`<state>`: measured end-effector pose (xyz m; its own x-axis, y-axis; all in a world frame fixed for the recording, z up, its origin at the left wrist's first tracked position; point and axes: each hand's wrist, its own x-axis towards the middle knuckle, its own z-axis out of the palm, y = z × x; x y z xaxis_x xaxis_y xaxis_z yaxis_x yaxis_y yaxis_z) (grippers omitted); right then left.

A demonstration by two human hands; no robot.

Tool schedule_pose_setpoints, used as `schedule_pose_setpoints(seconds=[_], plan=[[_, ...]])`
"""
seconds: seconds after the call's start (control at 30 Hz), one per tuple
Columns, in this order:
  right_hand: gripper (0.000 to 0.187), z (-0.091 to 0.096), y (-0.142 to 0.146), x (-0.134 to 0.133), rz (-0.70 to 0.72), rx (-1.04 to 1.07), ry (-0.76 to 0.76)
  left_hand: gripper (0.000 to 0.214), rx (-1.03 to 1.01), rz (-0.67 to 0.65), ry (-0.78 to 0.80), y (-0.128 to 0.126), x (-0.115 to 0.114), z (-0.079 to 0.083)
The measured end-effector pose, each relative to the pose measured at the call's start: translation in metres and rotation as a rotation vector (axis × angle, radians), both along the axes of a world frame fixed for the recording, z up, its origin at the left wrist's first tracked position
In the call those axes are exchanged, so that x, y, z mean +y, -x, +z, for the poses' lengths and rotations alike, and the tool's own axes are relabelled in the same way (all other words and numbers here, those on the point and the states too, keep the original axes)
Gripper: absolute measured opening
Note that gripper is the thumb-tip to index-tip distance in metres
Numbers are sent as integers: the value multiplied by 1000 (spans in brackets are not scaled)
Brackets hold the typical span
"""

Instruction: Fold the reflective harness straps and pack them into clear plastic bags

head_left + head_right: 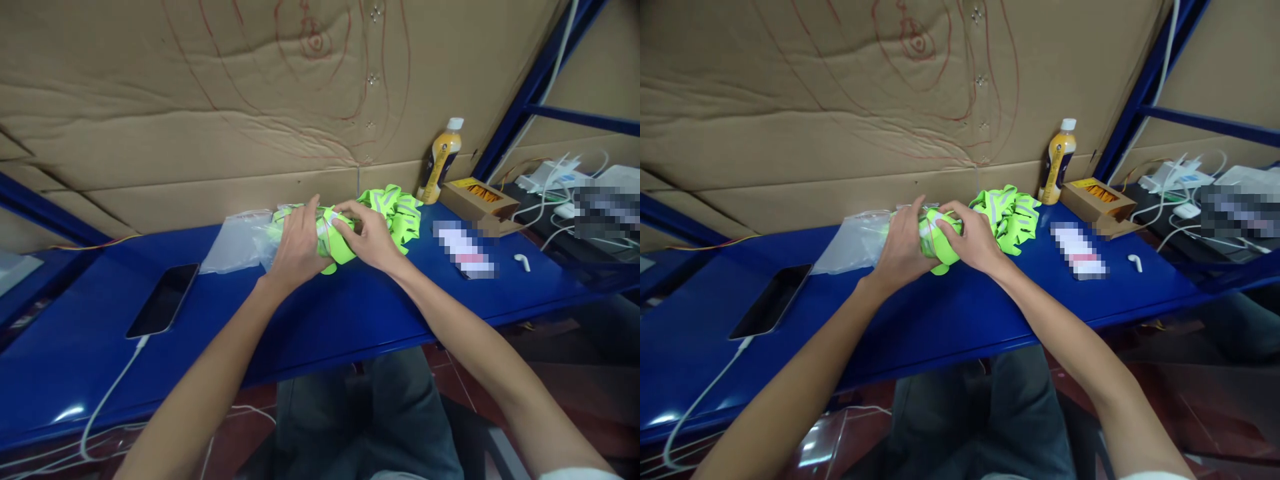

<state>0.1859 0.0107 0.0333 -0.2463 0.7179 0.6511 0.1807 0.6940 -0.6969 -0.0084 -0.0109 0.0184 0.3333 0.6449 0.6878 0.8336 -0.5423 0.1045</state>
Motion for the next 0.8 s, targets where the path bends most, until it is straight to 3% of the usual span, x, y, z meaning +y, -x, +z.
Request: schedule_pose_setpoints(seconds=[0.2,0.5,0.73,0.8], plan=[[36,5,-5,3,121,28,145,106,89,7,24,5,1,5],[4,4,-8,4,-14,-126,41,88,191,-14,-36,-4,-9,9],[18,3,-2,-3,222,-81,-124,90,98,6,-36,-1,-3,4],[41,4,-3,-4,267,-68,-54,93,29,1,-56,2,0,6]])
